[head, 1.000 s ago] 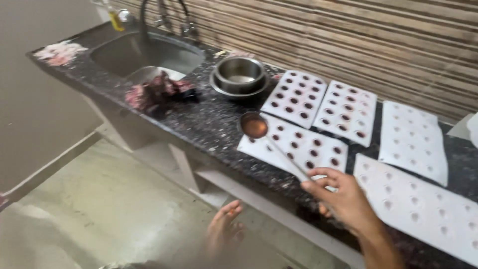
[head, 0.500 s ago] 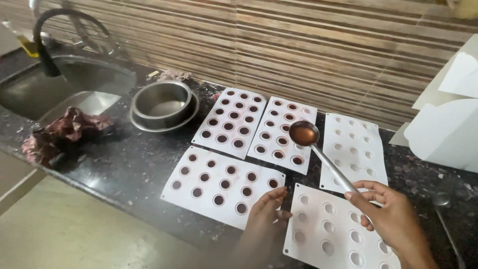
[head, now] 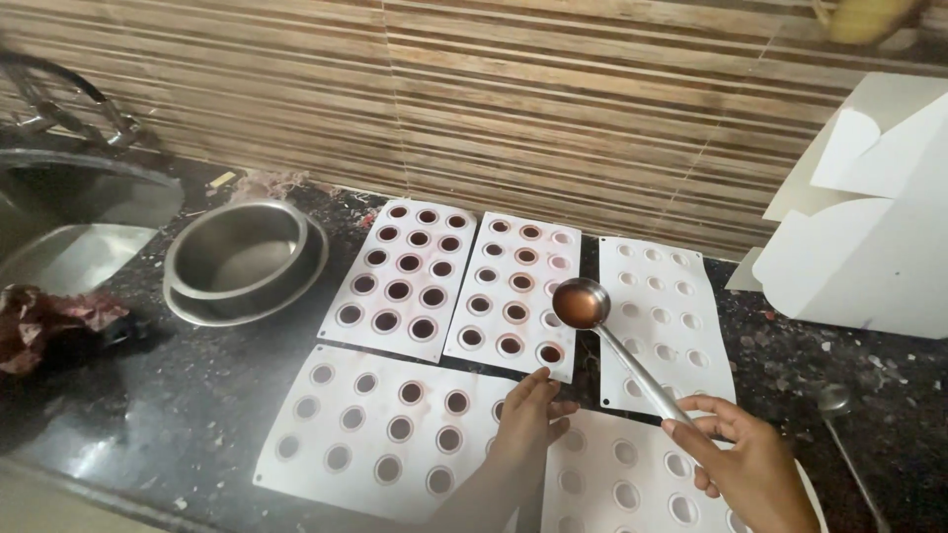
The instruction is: Pour melted wax from a pot into silicone molds using a ladle.
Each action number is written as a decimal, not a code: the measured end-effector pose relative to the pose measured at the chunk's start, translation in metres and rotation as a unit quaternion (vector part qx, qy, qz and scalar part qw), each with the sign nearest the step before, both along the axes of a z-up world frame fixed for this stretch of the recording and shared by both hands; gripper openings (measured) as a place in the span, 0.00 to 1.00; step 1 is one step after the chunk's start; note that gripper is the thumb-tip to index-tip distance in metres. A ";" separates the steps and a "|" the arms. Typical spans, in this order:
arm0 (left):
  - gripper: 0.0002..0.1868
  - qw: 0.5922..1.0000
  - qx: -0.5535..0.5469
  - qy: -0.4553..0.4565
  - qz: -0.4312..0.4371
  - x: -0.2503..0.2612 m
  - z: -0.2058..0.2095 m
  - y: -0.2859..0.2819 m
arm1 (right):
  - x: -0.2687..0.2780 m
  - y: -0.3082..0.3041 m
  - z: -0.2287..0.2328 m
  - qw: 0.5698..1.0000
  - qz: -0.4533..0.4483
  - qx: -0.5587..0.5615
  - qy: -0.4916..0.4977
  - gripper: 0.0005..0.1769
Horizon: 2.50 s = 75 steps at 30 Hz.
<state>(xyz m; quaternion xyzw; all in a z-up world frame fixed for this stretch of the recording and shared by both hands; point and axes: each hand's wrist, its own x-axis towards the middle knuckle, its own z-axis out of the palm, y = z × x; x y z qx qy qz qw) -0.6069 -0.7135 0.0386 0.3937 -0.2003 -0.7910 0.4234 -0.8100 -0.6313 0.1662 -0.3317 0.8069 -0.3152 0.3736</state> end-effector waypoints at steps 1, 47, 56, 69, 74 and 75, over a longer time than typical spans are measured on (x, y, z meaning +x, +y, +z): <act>0.28 1.000 0.012 -0.002 0.005 -0.001 -0.001 -0.002 | -0.002 -0.001 -0.005 1.000 0.005 -0.010 0.001 0.21; 0.25 0.998 0.043 0.038 0.018 0.014 0.007 -0.003 | 0.026 -0.014 0.013 0.967 0.042 0.127 0.217 0.23; 0.24 0.998 0.050 0.044 0.022 0.013 0.006 -0.004 | 0.023 -0.009 -0.003 0.964 0.058 0.101 0.237 0.24; 0.22 0.997 0.056 0.042 0.022 0.014 0.008 -0.005 | 0.021 -0.005 -0.017 0.944 0.093 0.095 0.303 0.24; 0.22 0.997 0.060 0.036 0.022 0.014 0.011 -0.006 | 0.019 -0.003 -0.024 0.934 0.117 0.106 0.321 0.25; 0.23 0.997 0.059 0.036 0.021 0.014 0.011 -0.006 | 0.018 -0.001 -0.028 0.933 0.114 0.075 0.334 0.24</act>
